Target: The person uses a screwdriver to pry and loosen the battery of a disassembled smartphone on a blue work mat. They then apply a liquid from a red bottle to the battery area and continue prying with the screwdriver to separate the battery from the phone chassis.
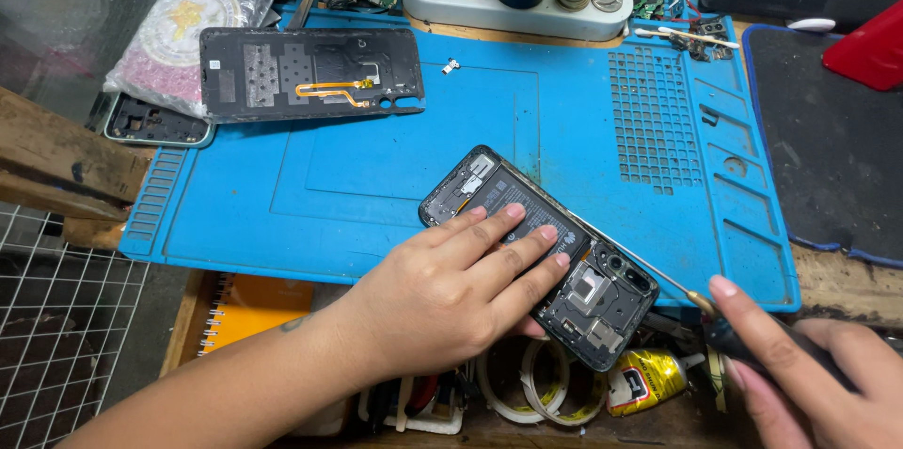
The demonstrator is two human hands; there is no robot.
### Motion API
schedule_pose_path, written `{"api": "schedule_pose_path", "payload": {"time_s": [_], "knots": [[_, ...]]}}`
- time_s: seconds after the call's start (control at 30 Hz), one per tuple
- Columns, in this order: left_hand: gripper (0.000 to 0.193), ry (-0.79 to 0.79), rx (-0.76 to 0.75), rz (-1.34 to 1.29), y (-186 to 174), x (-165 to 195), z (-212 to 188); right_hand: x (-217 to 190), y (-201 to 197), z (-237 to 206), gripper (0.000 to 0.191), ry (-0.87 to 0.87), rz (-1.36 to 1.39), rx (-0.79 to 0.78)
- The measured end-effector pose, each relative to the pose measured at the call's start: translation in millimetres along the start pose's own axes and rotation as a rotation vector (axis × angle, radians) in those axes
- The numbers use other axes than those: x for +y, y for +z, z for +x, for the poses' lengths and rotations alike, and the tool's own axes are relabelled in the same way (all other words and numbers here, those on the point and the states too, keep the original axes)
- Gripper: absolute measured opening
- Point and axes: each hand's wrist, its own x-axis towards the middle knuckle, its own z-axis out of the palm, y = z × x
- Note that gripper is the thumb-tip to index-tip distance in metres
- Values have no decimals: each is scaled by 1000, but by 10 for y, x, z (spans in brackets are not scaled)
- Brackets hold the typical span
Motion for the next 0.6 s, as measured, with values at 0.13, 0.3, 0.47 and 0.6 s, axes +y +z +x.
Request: {"api": "schedule_pose_path", "payload": {"time_s": [0.13,0.3,0.47,0.6], "knots": [[55,0,-8,-6,1,10,-2,-1,23,-8,60,-21,-36,-21],[55,0,-5,-6,2,8,-1,29,47,-22,62,11,-13,-73],[55,-2,-2,-15,5,1,-4,36,13,-14,65,43,16,-86],[56,-1,3,-17,12,1,-9,16,-19,12,65,50,75,-77]]}}
